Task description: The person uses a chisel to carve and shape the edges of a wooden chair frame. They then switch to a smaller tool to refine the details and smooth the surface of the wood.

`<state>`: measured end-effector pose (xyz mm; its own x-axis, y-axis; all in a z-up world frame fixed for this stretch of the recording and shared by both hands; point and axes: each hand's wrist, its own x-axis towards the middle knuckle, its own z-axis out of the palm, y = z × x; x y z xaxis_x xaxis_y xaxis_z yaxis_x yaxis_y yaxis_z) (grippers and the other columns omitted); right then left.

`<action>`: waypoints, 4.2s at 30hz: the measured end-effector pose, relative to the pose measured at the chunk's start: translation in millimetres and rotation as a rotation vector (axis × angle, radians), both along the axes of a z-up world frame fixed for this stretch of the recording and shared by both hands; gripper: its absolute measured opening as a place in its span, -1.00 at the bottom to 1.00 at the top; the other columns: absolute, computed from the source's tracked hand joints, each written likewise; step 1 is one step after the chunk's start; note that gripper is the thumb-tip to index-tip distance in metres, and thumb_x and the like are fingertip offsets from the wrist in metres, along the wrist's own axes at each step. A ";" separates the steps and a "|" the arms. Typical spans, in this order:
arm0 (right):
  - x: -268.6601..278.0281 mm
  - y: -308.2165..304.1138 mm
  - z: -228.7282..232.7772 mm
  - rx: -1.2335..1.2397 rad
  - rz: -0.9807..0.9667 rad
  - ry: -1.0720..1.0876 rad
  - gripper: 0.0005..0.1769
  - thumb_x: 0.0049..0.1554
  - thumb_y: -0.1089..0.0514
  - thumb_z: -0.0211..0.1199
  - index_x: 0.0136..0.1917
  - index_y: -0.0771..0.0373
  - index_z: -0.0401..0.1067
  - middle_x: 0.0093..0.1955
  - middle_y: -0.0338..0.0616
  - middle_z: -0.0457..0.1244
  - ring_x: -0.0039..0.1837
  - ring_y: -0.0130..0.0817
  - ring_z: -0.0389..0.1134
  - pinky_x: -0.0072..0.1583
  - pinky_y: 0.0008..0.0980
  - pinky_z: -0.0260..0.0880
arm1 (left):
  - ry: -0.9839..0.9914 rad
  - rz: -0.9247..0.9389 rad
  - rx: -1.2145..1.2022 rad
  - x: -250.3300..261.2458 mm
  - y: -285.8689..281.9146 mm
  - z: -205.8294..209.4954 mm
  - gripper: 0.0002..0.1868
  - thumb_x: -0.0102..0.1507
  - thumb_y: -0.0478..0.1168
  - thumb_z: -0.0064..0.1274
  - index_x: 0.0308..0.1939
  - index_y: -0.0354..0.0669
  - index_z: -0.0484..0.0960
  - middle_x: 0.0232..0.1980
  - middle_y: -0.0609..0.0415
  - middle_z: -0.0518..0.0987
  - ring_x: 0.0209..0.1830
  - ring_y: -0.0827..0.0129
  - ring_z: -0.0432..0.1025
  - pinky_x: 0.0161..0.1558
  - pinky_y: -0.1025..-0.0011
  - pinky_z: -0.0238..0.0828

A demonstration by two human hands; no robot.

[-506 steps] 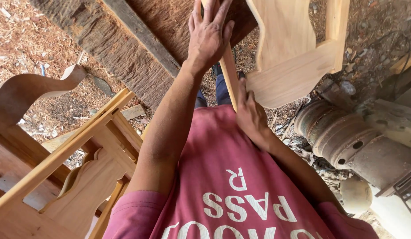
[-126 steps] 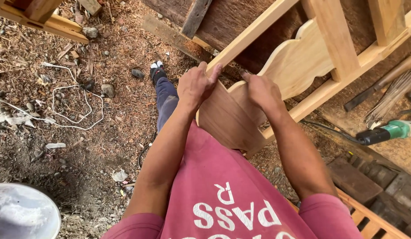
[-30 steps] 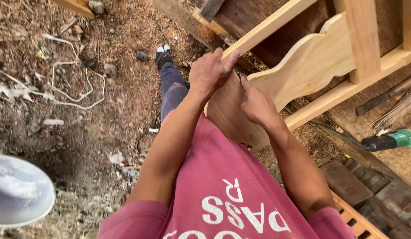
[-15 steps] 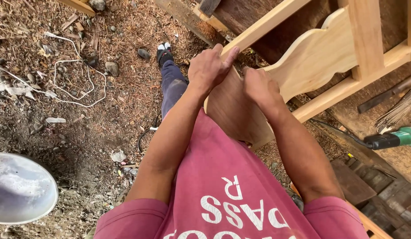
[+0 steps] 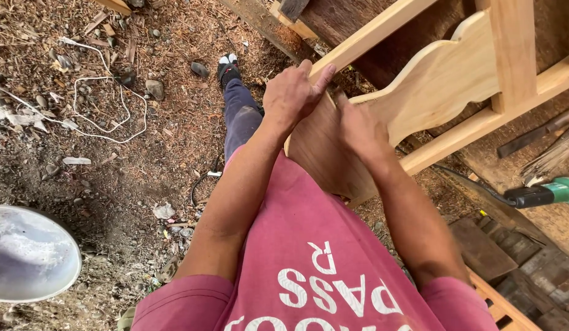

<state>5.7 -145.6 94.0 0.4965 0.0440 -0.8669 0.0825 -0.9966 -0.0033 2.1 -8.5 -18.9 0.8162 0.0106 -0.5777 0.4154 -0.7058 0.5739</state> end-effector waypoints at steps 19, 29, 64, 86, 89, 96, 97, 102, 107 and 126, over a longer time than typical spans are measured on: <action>-39.9 -18.4 7.8 0.125 -0.199 -0.278 -0.12 0.19 0.51 0.02 0.68 0.18 -0.16 -0.03 0.50 0.36 0.08 0.41 0.43 0.12 0.34 0.43 | -0.023 -0.026 -0.008 -2.1 2.2 3.9 -0.21 0.33 0.53 -0.50 -0.15 -0.02 0.58 -0.30 -0.21 0.64 -0.14 -0.11 0.63 -0.14 -0.02 0.52; -7.3 -42.8 -13.1 0.136 -0.257 -0.268 -0.38 0.30 0.15 -0.17 0.58 -0.24 0.17 0.11 0.33 0.36 0.26 0.39 0.37 0.27 0.46 0.29 | -0.028 0.007 -0.007 0.6 5.1 27.9 -0.22 0.33 0.50 -0.47 -0.15 -0.06 0.58 -0.32 -0.32 0.61 -0.16 -0.22 0.61 -0.12 -0.09 0.49; -24.6 -56.4 -31.5 0.055 -0.314 -0.462 -0.53 0.47 -0.03 -0.23 0.41 0.30 0.28 -0.41 -0.11 0.21 -0.35 -0.15 0.36 -0.07 -0.02 0.43 | -0.033 0.013 -0.021 -2.9 6.3 29.5 -0.22 0.36 0.49 -0.45 -0.14 -0.06 0.61 -0.34 -0.22 0.60 -0.18 -0.11 0.62 -0.10 -0.03 0.53; 38.5 -42.8 -3.4 -0.008 -0.061 -0.037 -0.45 0.19 0.22 -0.12 0.33 0.07 0.52 0.16 0.31 0.38 0.24 0.33 0.41 0.21 0.34 0.38 | 0.065 -0.057 -0.051 0.3 13.4 24.0 -0.16 0.30 0.56 -0.54 -0.08 -0.04 0.55 -0.20 -0.27 0.62 -0.08 -0.21 0.60 -0.05 -0.14 0.48; 37.3 -33.9 49.8 -0.037 -0.164 0.052 -0.41 0.21 0.27 -0.19 0.42 0.19 0.43 0.24 0.44 0.33 0.33 0.42 0.33 0.29 0.39 0.31 | 0.063 -0.018 -0.066 5.6 10.4 32.0 -0.18 0.35 0.49 -0.57 -0.09 -0.08 0.57 -0.22 -0.26 0.61 -0.11 -0.15 0.62 -0.08 -0.04 0.52; 47.9 -14.7 19.1 -0.028 -0.117 0.077 -0.47 0.26 0.17 -0.16 0.39 0.03 0.45 0.20 0.36 0.35 0.32 0.33 0.35 0.28 0.32 0.35 | 0.065 -0.049 -0.042 5.2 12.4 20.0 -0.20 0.36 0.48 -0.54 -0.03 -0.08 0.55 -0.20 -0.22 0.61 -0.18 -0.18 0.63 -0.14 -0.02 0.55; 52.4 -0.1 50.9 -0.034 -0.168 0.104 -0.41 0.25 0.20 -0.20 0.49 0.00 0.33 0.22 0.45 0.32 0.34 0.41 0.31 0.31 0.39 0.29 | 0.067 -0.045 -0.047 4.9 12.8 17.6 -0.23 0.36 0.48 -0.50 -0.02 -0.06 0.54 -0.19 -0.20 0.61 -0.17 -0.18 0.63 -0.14 -0.03 0.55; 36.3 -4.2 34.5 -0.047 -0.243 0.105 -0.32 0.23 0.26 -0.21 0.60 0.02 0.17 0.17 0.60 0.30 0.31 0.52 0.31 0.29 0.46 0.28 | 0.054 -0.039 -0.038 3.6 7.6 14.0 -0.30 0.38 0.44 -0.39 0.04 -0.06 0.51 -0.18 -0.20 0.60 -0.15 -0.18 0.62 -0.13 -0.05 0.56; 25.8 0.0 16.1 -0.042 -0.240 0.038 -0.44 0.32 0.13 -0.20 0.56 0.01 0.21 0.11 0.53 0.34 0.21 0.49 0.38 0.23 0.43 0.36 | 0.083 -0.044 -0.062 5.5 11.9 19.3 -0.30 0.37 0.46 -0.40 0.03 -0.02 0.51 -0.18 -0.15 0.60 -0.10 -0.17 0.61 -0.08 -0.06 0.57; 33.5 -1.8 25.4 -0.004 -0.208 -0.164 -0.35 0.17 0.53 0.03 0.53 0.43 0.14 -0.25 0.34 0.37 -0.07 0.27 0.49 0.10 0.35 0.47 | 0.096 -0.037 -0.047 4.8 7.7 13.7 -0.32 0.36 0.47 -0.39 0.09 0.04 0.49 -0.08 -0.15 0.62 -0.06 -0.22 0.60 0.00 -0.12 0.53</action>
